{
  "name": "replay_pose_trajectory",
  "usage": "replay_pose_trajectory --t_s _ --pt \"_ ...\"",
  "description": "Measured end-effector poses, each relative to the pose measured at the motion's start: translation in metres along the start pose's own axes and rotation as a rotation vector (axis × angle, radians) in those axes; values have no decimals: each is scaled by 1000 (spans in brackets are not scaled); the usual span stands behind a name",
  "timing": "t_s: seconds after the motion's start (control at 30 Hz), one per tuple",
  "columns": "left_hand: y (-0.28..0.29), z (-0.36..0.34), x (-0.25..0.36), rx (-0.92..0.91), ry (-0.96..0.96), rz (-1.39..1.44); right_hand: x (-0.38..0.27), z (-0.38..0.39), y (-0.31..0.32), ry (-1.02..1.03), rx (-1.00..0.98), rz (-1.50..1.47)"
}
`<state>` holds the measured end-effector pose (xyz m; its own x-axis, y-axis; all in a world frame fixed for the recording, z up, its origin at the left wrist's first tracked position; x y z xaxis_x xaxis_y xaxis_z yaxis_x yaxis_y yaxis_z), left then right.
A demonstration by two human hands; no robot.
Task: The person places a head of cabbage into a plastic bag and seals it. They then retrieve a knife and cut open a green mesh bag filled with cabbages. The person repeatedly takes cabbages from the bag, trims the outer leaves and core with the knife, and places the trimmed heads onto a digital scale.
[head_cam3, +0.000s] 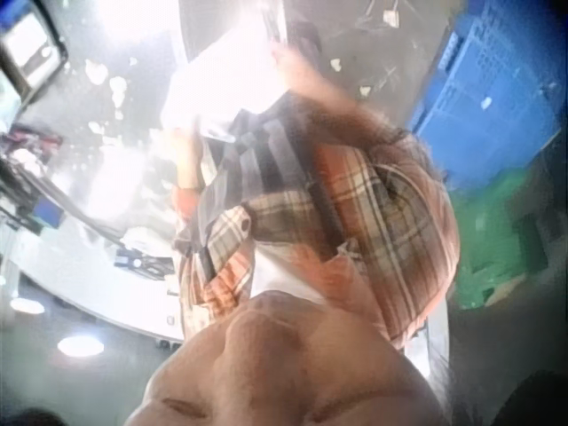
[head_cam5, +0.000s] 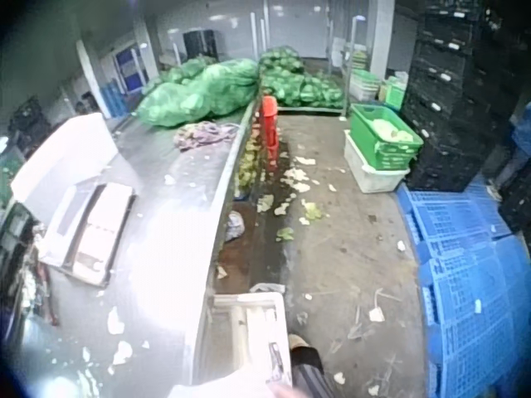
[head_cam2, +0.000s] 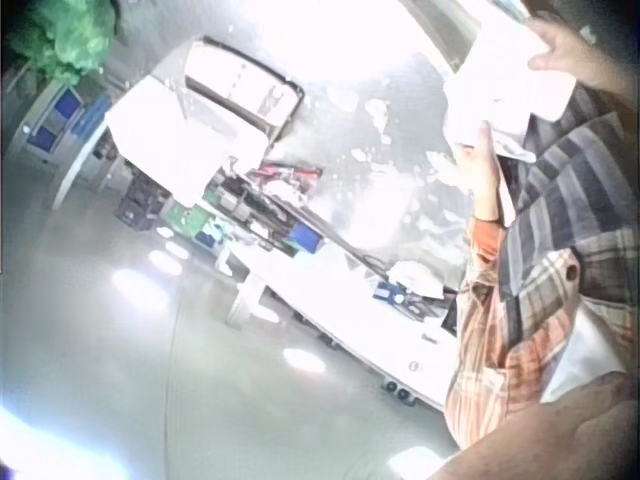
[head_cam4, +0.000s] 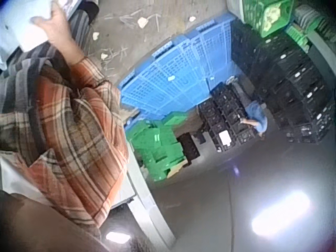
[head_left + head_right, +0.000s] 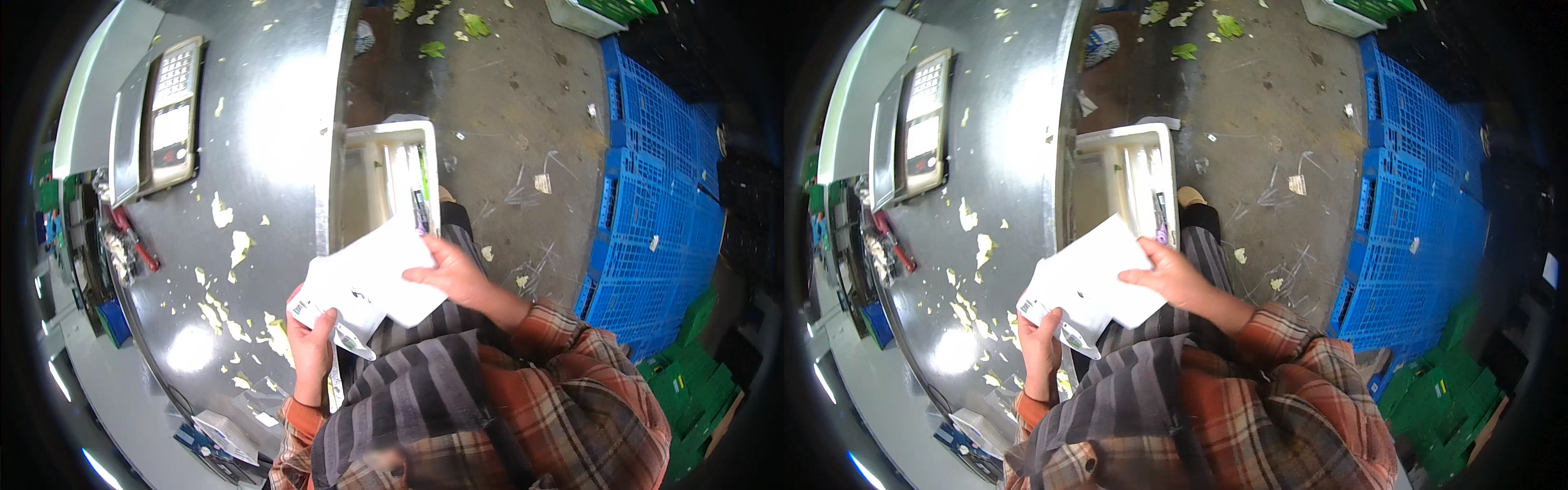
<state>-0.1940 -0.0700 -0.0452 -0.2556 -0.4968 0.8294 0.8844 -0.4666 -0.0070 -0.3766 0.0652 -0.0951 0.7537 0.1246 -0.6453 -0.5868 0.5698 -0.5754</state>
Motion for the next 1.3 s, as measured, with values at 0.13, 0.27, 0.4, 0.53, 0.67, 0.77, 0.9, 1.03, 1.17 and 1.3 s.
replay_pose_trajectory --t_s 0.13,0.27,0.4,0.53,0.67,0.77,0.9,1.03,1.17,1.3 --pt "28 -10 3 42 9 36 -27 -5 32 76 104 181" --pt "34 -15 7 46 4 7 -26 -11 38 41 93 200" --pt "38 -12 6 64 6 30 -23 -13 34 27 91 225" --pt "38 -11 2 3 -10 15 -22 -15 31 116 70 211" --pt "-29 16 7 -500 99 147 -17 5 24 114 81 533" --pt "-80 41 -18 -796 233 16 3 26 -7 68 -65 430" --pt "-106 48 -64 -908 356 -106 24 31 1 137 -55 713" --pt "-110 32 -66 -796 456 -136 51 24 41 -64 -2 702" --pt "-98 16 -54 -634 442 -233 33 -9 44 481 227 1125" --pt "-89 9 -52 -575 413 -308 4 -83 42 157 281 1208"
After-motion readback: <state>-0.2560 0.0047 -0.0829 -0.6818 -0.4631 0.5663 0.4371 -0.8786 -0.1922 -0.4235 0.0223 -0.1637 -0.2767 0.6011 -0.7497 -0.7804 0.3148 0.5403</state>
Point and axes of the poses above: each hand's wrist, its own z-axis away from the middle knuckle, its own y-axis out of the back of the hand, x = y × z, the point moved 9 cm from there along -z, towards the middle knuckle, and after that the axes turned 1 degree about z, right-handed, at the moved point
